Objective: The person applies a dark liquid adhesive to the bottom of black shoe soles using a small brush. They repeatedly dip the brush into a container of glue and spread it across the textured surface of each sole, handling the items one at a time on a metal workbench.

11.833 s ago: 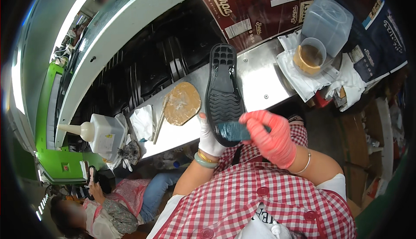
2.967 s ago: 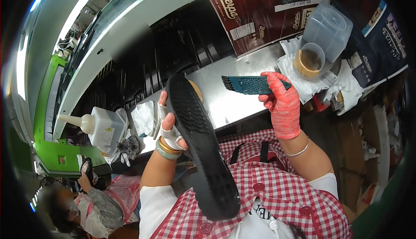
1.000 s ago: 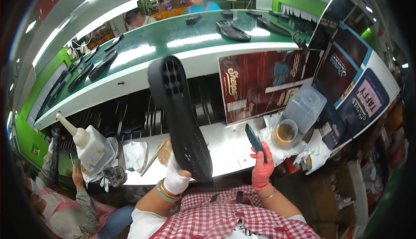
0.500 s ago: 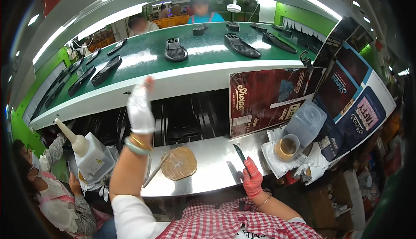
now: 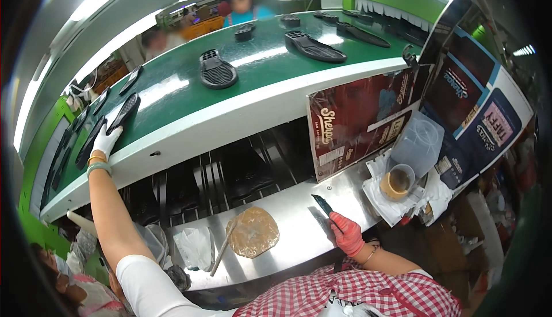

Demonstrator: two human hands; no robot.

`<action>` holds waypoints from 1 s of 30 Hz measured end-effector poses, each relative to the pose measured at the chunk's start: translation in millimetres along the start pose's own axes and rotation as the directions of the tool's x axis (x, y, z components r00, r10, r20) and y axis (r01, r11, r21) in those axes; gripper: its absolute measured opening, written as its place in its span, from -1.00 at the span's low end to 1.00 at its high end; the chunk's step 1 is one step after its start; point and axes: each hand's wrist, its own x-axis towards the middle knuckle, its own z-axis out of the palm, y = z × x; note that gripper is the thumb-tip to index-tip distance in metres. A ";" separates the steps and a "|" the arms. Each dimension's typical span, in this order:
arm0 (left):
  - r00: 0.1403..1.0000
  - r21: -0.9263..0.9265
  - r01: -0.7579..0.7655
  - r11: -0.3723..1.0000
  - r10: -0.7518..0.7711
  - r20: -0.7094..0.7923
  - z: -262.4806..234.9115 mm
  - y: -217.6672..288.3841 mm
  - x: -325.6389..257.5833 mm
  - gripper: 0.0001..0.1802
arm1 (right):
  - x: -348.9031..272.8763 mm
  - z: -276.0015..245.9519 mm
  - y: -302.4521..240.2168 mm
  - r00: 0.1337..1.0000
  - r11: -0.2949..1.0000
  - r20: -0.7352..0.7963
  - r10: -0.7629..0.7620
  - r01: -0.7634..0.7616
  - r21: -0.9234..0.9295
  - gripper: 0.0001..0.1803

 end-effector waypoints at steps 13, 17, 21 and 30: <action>0.920 -0.788 -0.378 0.486 0.100 -0.380 23.1 111.3 -151.3 -0.31 | 4.2 -9.2 -0.4 0.993 0.991 -0.052 -0.102 0.097 -0.096 -0.56; 0.885 -0.788 -0.437 0.435 0.364 -0.290 57.0 155.0 -335.2 -0.17 | 5.5 -55.1 -17.0 0.984 0.984 -0.171 0.058 -0.028 0.176 -0.62; 0.890 -0.803 -0.325 0.500 0.448 -0.081 141.8 167.3 -463.3 -0.13 | 31.3 -145.5 -28.0 0.861 0.851 -0.296 0.414 -0.251 0.461 -0.75; 0.672 -0.689 0.599 0.409 0.210 0.710 210.9 196.7 -528.6 -0.39 | 57.5 -243.6 23.3 0.796 0.759 -0.120 0.593 -0.502 0.414 -0.75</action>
